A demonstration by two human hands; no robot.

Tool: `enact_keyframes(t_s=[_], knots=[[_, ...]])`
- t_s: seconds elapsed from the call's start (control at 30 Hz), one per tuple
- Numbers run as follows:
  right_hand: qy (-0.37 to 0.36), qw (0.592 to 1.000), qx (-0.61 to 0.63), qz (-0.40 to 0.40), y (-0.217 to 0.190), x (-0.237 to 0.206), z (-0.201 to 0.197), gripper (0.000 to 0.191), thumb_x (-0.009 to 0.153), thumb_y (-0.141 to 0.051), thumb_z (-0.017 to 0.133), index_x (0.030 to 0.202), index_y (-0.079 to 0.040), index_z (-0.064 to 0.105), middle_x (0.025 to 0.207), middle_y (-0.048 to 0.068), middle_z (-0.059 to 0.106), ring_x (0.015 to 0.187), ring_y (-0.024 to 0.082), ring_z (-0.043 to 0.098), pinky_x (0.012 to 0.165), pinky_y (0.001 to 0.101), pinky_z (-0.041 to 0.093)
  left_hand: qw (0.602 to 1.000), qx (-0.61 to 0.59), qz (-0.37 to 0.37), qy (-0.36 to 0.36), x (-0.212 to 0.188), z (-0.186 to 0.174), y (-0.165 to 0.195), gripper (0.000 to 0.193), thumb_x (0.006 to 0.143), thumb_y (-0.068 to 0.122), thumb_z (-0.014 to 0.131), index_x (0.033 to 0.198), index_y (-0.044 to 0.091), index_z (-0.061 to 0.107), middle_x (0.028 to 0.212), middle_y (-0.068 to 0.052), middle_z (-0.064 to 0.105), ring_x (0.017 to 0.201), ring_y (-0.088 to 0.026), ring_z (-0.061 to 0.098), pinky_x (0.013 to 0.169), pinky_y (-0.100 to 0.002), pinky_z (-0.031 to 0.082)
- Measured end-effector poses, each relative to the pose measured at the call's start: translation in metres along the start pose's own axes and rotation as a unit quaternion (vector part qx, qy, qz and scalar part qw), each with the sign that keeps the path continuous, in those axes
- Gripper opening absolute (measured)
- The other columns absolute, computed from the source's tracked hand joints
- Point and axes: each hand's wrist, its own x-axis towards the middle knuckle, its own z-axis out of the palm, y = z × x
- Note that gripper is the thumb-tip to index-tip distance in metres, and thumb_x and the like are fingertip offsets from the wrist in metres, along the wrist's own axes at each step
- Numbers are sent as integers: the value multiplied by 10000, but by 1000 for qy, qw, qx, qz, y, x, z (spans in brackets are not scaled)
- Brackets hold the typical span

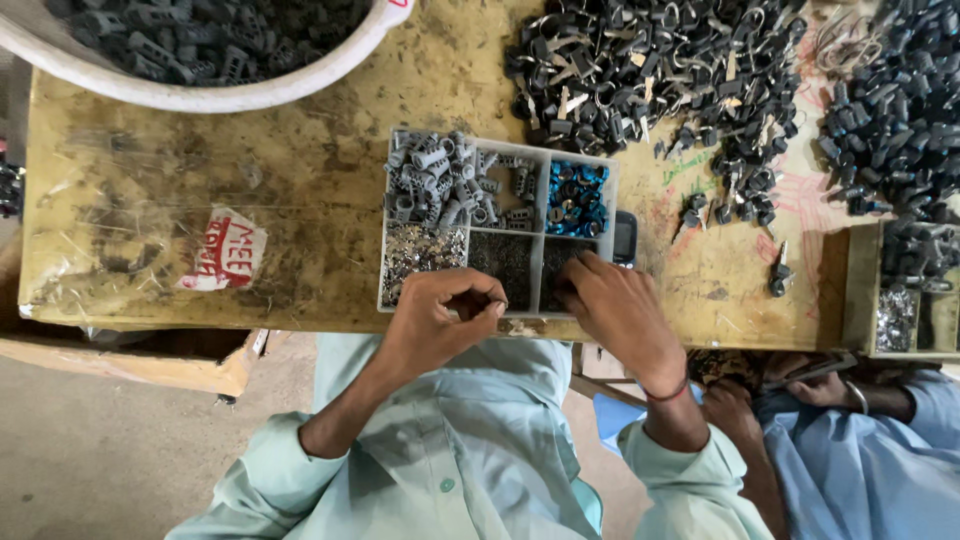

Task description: The person sits at a workbench assembling small plastic connector parts. They pick a gray ribbed body and a blue insert from a compartment tray, press the insert into the body by hand, and place the finished assembly back into the tray, repeating this cycle throughout the episode.

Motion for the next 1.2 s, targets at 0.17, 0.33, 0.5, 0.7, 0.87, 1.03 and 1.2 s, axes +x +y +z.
enact_keyframes(t_s=[0.17,0.33,0.5,0.7,0.87,1.03,1.2], knots=[[35,997,65,7,1,2,6,114,911,-160,693,994,-86,668,914,117,675,812,382,671,660,501,501,1000,12,6,4,0,-2,-3,64,875,39,745,929,13,723,777,-14,720,699,-39,655,643,-226,543],[105,988,95,69,1,1,10,92,906,-143,726,979,-88,741,926,119,707,772,376,685,629,463,522,1000,17,-15,-1,-1,-4,0,64,887,40,728,945,11,729,816,-13,730,691,-40,641,605,-224,546],[145,967,195,81,13,-5,25,120,864,-85,773,974,-51,738,931,105,754,782,237,757,658,337,571,1000,9,-18,-7,0,-4,2,58,896,44,722,944,11,724,820,-11,729,695,-33,658,607,-222,556],[136,903,378,155,23,-5,32,78,932,-9,737,980,-7,677,866,72,756,738,88,739,597,242,531,999,37,4,20,-4,-2,7,105,901,41,732,997,9,704,839,-21,718,726,-45,662,634,-235,554],[136,746,650,59,-13,-11,33,71,932,2,717,998,-7,690,998,37,683,778,68,680,621,232,578,999,21,-13,43,-8,10,11,106,922,54,716,1014,8,691,848,-32,708,729,-67,663,633,-236,549],[175,882,438,-12,-44,-9,43,150,884,6,786,998,-4,689,1022,41,663,804,62,676,662,212,562,952,-283,-121,6,-6,10,7,107,1028,79,614,1044,-14,663,858,-54,712,740,-98,677,616,-256,586],[95,838,537,3,-37,-14,43,97,923,1,761,992,13,694,1010,47,641,749,70,635,614,219,528,965,-234,-113,-21,-13,5,7,111,1010,61,621,1072,-24,658,893,-61,716,795,-107,712,625,-275,618]])
